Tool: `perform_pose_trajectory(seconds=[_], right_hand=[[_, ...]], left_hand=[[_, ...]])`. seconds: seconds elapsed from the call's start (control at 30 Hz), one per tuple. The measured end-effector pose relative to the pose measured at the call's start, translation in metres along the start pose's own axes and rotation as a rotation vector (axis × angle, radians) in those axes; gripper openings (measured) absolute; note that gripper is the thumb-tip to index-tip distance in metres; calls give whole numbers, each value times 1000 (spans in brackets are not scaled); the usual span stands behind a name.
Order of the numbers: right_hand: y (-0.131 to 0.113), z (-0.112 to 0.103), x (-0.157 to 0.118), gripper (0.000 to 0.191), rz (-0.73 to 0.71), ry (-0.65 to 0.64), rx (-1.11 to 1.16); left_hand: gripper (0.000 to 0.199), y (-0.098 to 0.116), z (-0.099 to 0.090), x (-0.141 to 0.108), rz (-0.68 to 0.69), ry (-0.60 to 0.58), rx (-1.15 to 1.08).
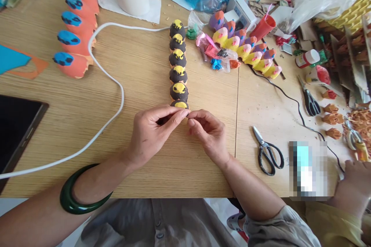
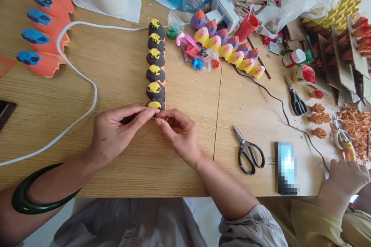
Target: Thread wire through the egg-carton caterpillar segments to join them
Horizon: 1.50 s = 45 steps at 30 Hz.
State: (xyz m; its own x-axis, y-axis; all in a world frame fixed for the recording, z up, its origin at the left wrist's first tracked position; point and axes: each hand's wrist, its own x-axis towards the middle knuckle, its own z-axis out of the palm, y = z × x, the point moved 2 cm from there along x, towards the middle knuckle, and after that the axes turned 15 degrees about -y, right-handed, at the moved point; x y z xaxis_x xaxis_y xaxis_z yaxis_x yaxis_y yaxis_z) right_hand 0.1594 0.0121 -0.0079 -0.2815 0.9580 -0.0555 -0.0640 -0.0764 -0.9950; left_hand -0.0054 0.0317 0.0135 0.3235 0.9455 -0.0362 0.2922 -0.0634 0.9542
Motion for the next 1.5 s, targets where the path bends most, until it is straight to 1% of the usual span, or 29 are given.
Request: perform_pose_trajectory(seconds=[0.07, 0.17, 0.27, 0.4, 0.53, 0.73, 0.9, 1.1, 1.23, 1.4, 1.5], right_hand=[[0, 1, 1, 38, 24, -13, 33], [0, 2, 2, 34, 50, 0, 75], [1, 1, 2, 31, 64, 26, 106], [0, 0, 2, 35, 60, 42, 95], [-2, 0, 2, 40, 59, 49, 74], [-3, 1, 3, 40, 48, 47, 90], [-2, 0, 3, 38, 69, 50, 86], [-1, 0, 2, 34, 75, 30, 73], [-3, 0, 2, 37, 88, 10, 30], [-3, -1, 1, 40, 89, -17, 19], [0, -2, 2, 42, 116, -57, 57]], left_hand=[[23, -1, 1, -1, 30, -6, 6], [21, -2, 2, -1, 50, -30, 2], [22, -3, 2, -1, 41, -60, -15], [26, -1, 2, 0, 24, -89, -55], [32, 2, 1, 1, -3, -91, -44], [27, -1, 2, 1, -14, -91, -75], [25, -2, 2, 2, -13, -72, -76], [21, -4, 2, 2, 12, -73, -50], [19, -3, 1, 2, -13, -50, -10], [23, -2, 1, 3, -37, -51, -60], [21, -2, 1, 2, 9, -50, -61]])
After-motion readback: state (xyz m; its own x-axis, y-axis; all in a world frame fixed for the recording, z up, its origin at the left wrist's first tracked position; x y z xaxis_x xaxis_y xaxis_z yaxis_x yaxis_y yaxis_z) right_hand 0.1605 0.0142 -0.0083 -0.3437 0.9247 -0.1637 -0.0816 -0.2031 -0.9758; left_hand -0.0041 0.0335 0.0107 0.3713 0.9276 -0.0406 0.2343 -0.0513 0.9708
